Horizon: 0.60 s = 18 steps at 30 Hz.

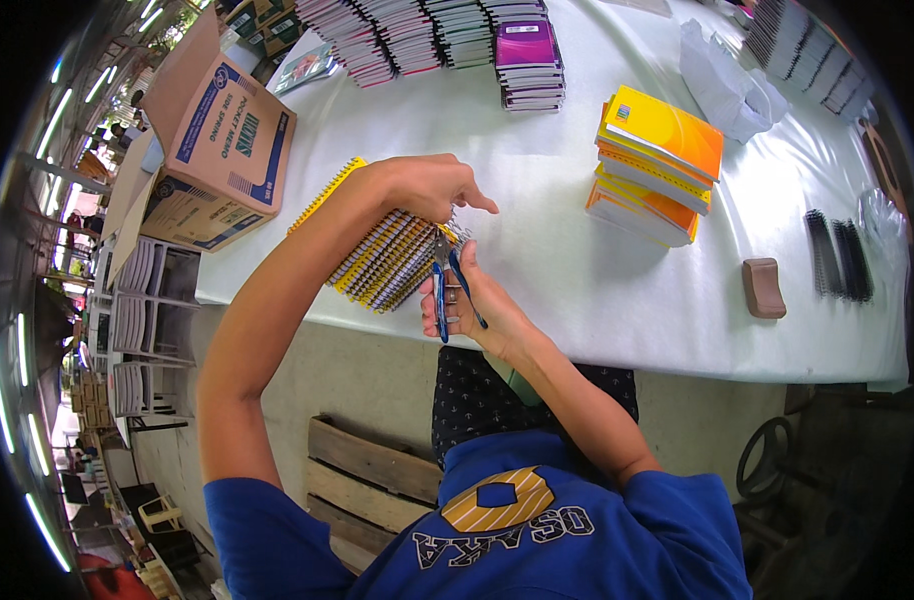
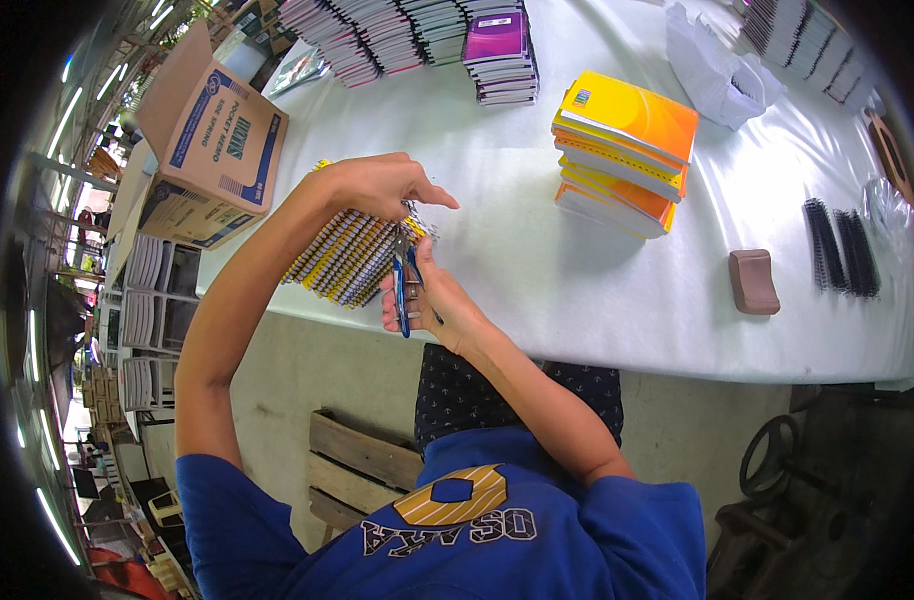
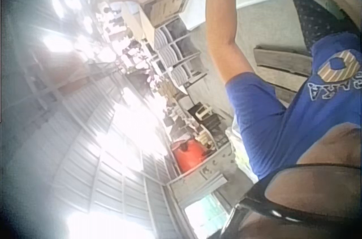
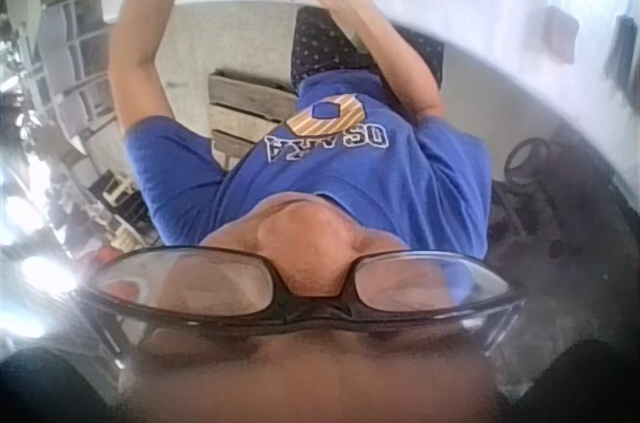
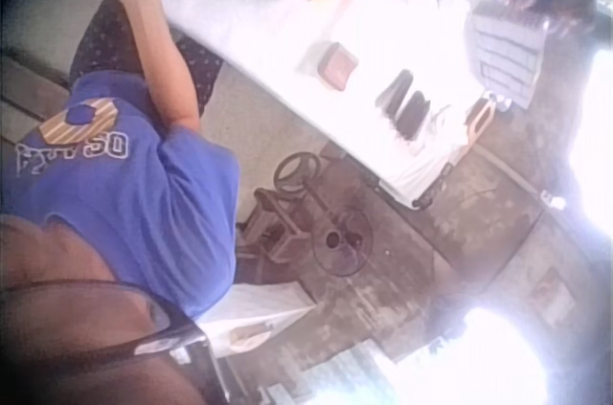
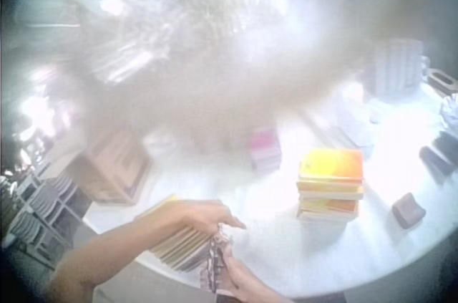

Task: The person assembles notebooks by sliding wire spiral bindings into stacked paper covers and trimming the excess wire with pliers.

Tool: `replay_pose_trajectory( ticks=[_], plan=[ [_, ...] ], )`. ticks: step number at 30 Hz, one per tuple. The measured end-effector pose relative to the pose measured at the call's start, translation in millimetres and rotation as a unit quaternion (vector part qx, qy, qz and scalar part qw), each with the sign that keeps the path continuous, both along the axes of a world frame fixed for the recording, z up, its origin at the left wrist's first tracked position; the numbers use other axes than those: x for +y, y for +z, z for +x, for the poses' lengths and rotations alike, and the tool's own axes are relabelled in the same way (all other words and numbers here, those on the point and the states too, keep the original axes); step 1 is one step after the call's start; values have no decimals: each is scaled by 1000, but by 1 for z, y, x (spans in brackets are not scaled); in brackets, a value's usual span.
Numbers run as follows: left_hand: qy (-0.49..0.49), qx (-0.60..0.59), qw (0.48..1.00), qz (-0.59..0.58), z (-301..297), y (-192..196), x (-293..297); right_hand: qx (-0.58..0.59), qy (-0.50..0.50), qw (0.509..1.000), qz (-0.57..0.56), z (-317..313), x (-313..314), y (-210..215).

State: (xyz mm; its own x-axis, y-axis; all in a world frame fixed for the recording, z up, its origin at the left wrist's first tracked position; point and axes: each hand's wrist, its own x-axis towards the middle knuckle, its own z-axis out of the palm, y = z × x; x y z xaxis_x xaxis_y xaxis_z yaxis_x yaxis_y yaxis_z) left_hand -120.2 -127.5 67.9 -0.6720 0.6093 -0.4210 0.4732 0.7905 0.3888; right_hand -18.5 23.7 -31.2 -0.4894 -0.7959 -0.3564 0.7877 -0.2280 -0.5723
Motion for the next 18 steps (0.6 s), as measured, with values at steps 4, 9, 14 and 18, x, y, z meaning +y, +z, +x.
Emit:
replay_pose_trajectory(
  ticks=[4,9,14,18],
  plan=[
    [39,-32,995,-87,-4,12,19,-7,20,999,-33,-13,2,-18],
    [41,-40,995,-85,-4,-2,10,-2,31,999,-21,-10,2,-10],
    [43,-56,992,-104,-6,-5,12,-17,11,999,-29,-14,-4,-12],
    [19,-43,990,-135,-8,-9,19,-121,119,952,-255,-27,2,-46]
  ],
)
